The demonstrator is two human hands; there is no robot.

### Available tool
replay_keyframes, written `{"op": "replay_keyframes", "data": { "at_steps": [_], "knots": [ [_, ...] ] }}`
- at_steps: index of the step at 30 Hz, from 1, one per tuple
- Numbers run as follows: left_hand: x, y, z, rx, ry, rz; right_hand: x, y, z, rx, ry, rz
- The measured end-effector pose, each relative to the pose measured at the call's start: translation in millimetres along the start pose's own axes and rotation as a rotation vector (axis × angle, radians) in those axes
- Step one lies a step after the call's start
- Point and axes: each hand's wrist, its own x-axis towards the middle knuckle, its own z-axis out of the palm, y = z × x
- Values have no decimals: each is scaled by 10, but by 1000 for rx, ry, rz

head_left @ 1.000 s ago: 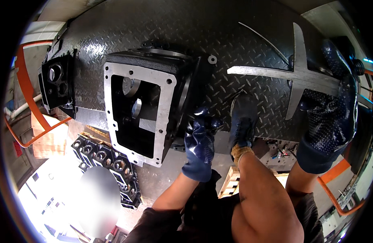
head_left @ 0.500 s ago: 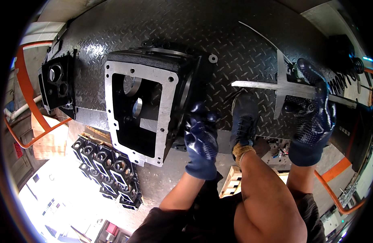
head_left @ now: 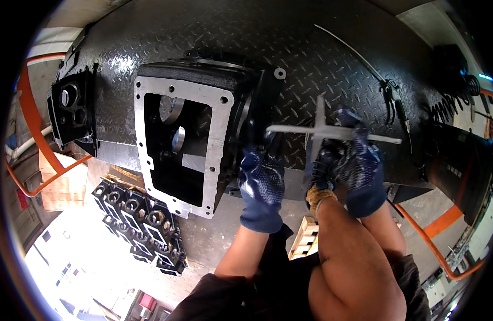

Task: The person measures a metal casing using a caliper and then transports the part across the facility using a hand truck.

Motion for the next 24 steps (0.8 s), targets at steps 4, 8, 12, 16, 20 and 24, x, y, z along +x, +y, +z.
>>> {"op": "replay_keyframes", "data": {
  "at_steps": [4,8,12,16,20,24],
  "knots": [
    [-12,51,-205,940,-184,248,-5,328,86,628,-55,271],
    [-87,-141,-440,1169,-114,509,22,499,141,573,-188,341],
    [-45,-69,-323,1357,-140,538,38,592,221,608,-341,314],
    [-61,-79,-143,973,-113,362,15,750,12,261,-431,244],
    [-58,-155,-163,1093,-62,499,-20,595,-55,237,-486,226],
    [-29,-182,-205,1188,-89,630,79,397,-481,202,-520,231]
  ]
}}
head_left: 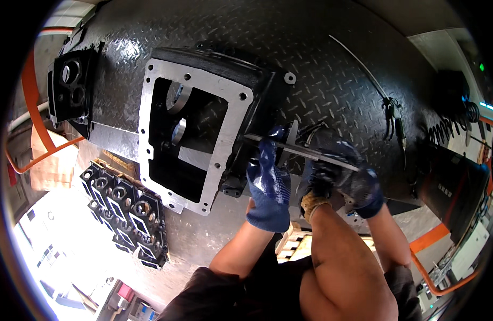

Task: The person measures a metal casing using a caliper and then transports the part across the facility using a hand truck.

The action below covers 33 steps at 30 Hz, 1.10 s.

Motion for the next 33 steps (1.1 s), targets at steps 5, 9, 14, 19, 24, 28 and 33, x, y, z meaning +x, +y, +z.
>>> {"op": "replay_keyframes", "data": {
  "at_steps": [5,9,14,19,24,28,33],
  "knots": [
    [7,42,-51,-349,56,-204,67,-550,-166,-183,23,-41],
    [-2,67,10,-1090,251,-704,374,-470,147,-994,-69,-162],
    [-20,-64,5,-474,24,-238,571,-555,613,-1400,-153,76],
    [166,80,-269,-77,-292,-231,540,-382,574,-1017,-69,15],
    [68,-96,-266,-81,-204,-168,471,-159,407,-1129,-30,-342],
    [-20,-250,-326,286,-182,-13,572,-490,728,-1105,-101,-82],
    [-45,-404,-372,398,-114,114,665,-436,796,-1033,-105,-167]
  ]
}}
